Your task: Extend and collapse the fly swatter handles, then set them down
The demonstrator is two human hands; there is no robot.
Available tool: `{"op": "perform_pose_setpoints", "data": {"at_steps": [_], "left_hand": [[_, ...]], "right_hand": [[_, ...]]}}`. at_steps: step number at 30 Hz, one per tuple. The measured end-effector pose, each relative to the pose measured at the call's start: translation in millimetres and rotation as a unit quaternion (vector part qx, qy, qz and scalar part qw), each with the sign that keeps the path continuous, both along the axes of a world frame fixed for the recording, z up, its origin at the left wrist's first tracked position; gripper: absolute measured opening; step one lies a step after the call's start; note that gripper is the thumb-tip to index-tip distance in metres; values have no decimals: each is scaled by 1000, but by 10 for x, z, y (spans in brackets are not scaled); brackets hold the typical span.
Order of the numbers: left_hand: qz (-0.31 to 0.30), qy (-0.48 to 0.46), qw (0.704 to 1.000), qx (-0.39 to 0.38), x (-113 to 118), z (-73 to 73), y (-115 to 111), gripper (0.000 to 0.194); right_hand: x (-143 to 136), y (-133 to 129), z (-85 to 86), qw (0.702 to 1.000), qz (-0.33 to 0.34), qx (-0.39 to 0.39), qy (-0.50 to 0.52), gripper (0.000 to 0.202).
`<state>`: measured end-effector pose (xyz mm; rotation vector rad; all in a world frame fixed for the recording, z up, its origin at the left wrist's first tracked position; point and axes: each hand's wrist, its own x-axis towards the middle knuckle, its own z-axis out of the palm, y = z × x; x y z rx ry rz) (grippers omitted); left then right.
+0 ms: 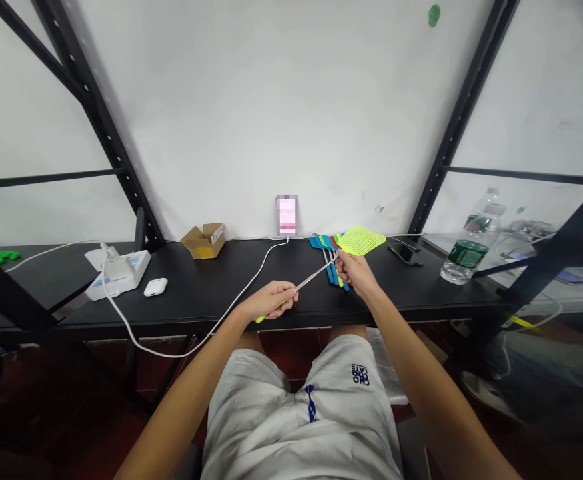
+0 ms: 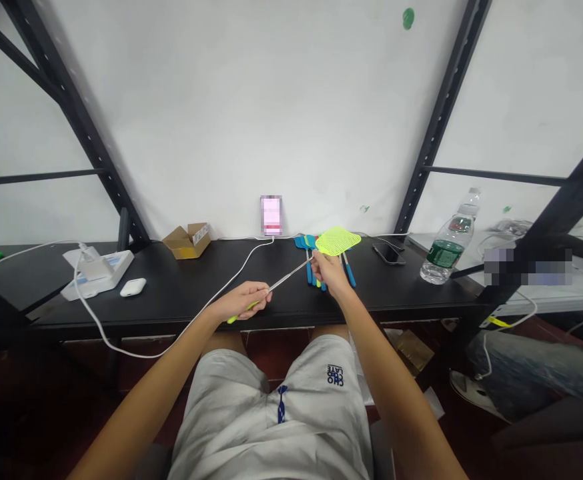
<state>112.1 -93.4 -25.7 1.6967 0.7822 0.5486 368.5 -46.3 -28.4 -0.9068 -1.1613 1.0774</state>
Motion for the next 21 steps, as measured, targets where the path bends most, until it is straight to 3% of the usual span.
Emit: {"op": "perform_pose_setpoints", "data": {"at_steps": [9,14,21], "left_hand": [[4,-10,1000,1,-2,-33,21,29],[8,2,1000,0,0,-15,12,28],[7,6,1000,2,4,2,2,25]], "right_hand": [[-112,-7,-7,998,38,-18,53,34],[33,61,21,992,-15,-22,123,33],[100,50,48,987,-75,-15,144,29]]}}
